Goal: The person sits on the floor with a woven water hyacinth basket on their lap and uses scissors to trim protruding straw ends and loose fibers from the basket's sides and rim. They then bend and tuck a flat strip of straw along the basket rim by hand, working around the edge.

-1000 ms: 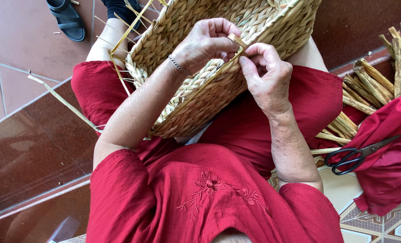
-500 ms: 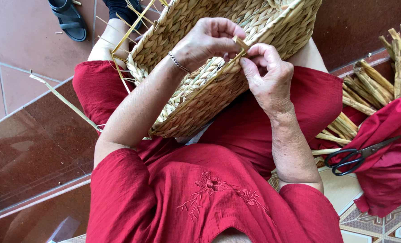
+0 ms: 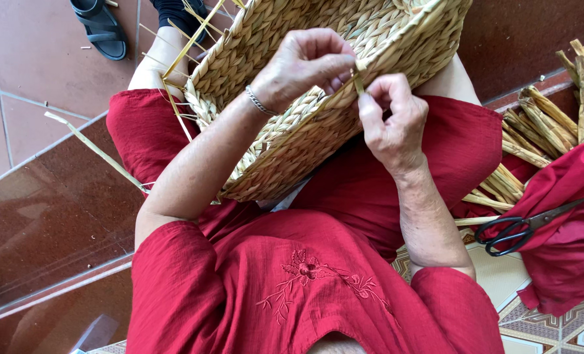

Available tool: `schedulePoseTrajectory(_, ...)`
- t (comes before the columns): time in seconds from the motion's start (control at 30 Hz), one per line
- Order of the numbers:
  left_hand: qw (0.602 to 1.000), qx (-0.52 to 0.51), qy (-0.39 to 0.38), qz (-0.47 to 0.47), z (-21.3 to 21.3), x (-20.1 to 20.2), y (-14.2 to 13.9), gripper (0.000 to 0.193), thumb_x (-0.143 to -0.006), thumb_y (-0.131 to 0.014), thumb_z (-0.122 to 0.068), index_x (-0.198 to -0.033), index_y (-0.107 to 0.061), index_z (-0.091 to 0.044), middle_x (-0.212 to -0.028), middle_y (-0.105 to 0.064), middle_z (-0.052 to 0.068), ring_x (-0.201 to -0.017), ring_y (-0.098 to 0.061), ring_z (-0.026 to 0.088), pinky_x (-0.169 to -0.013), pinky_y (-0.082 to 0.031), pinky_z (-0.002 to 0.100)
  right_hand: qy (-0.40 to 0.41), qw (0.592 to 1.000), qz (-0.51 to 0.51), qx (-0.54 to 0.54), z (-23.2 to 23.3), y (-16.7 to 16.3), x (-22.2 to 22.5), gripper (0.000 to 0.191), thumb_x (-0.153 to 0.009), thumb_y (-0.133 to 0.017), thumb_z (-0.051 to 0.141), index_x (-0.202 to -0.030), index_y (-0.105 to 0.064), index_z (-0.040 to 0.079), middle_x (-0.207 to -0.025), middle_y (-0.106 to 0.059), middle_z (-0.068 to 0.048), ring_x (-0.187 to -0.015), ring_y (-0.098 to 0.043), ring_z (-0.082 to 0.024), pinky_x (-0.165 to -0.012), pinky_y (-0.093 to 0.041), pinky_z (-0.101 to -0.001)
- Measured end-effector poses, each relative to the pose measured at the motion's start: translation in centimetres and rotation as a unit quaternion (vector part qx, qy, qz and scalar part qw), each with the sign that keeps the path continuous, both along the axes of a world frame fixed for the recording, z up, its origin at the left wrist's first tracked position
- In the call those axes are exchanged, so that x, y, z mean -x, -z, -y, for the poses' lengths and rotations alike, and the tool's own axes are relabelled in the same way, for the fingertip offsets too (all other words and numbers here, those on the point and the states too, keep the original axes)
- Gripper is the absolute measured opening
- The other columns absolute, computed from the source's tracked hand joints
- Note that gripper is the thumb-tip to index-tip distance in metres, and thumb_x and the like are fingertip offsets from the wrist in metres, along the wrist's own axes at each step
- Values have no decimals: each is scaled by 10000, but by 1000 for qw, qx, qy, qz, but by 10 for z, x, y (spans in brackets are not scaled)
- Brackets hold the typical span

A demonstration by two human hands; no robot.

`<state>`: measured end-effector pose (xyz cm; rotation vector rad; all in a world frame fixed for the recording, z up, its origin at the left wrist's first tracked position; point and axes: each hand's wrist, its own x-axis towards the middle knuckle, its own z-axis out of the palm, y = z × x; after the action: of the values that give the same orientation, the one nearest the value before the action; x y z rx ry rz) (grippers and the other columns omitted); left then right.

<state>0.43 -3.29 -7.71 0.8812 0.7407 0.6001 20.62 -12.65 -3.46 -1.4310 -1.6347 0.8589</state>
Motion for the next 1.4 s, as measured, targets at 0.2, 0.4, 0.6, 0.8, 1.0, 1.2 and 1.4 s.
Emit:
schedulePoseTrajectory(0.2, 997, -71, -12, -12, 11, -7, -10, 183, -1008, -729, -103, -1149, -678, 3, -919, -707, 6, -786, -648, 51, -666, -555, 235, -11, 999, 46, -13, 13, 2, -3, 116, -923, -662, -8, -929, -549, 12, -799, -609, -98, -663, -621, -232, -635, -522, -358)
schedulePoseTrajectory(0.4, 811, -531, -39, -242, 40, -6, -39, 385, -945, -737, -78, -1305, -617, -9, -1005, -650, 142, -856, -676, 263, -736, -585, 359, -54, 986, 129, -90, 11, 2, 0, 120, -867, -629, -38, -917, -530, 8, -831, -543, -132, -671, -598, -320, -622, -509, -421)
schedulePoseTrajectory(0.6, 777, -549, -35, -307, 54, -11, -36, 324, -930, -717, -34, -1227, -594, 3, -1031, -636, 157, -958, -652, 332, -820, -562, 402, -66, 987, 124, -75, 21, 3, -2, 147, -841, -621, -53, -906, -514, 25, -804, -526, -127, -664, -596, -320, -618, -498, -422)
schedulePoseTrajectory(0.8, 827, -471, -49, -304, 49, -17, -17, 145, -969, -739, -36, -1047, -617, -40, -948, -657, 105, -872, -699, 282, -769, -593, 381, -78, 985, 115, -107, 22, 1, -4, 152, -837, -624, -59, -926, -528, 19, -834, -569, -126, -652, -591, -302, -614, -507, -403)
schedulePoseTrajectory(1.0, 827, -492, -65, -265, 51, -12, -32, 194, -962, -741, -39, -1144, -675, -52, -999, -701, 99, -929, -708, 274, -805, -592, 378, -47, 993, 64, -92, 33, -16, -3, 112, -932, -680, -39, -1004, -617, 21, -867, -638, -122, -732, -674, -277, -652, -550, -372)
schedulePoseTrajectory(1.2, 897, -356, 2, -263, 58, -9, -56, 236, -1031, -731, -60, -1261, -680, -49, -1048, -741, 96, -882, -712, 156, -794, -587, 281, 35, 995, 51, -75, 68, -21, -48, 83, -985, -717, -9, -953, -647, 23, -836, -653, -100, -718, -664, -227, -636, -523, -341)
schedulePoseTrajectory(1.4, 890, -357, 16, -282, 72, -4, -64, 253, -1032, -716, -45, -1277, -680, 3, -1054, -757, 108, -911, -730, 128, -817, -589, 274, 267, 954, -136, -4, 105, 29, -158, 111, -1108, -595, 52, -1025, -644, -4, -948, -680, -53, -752, -648, -90, -645, -566, -263)
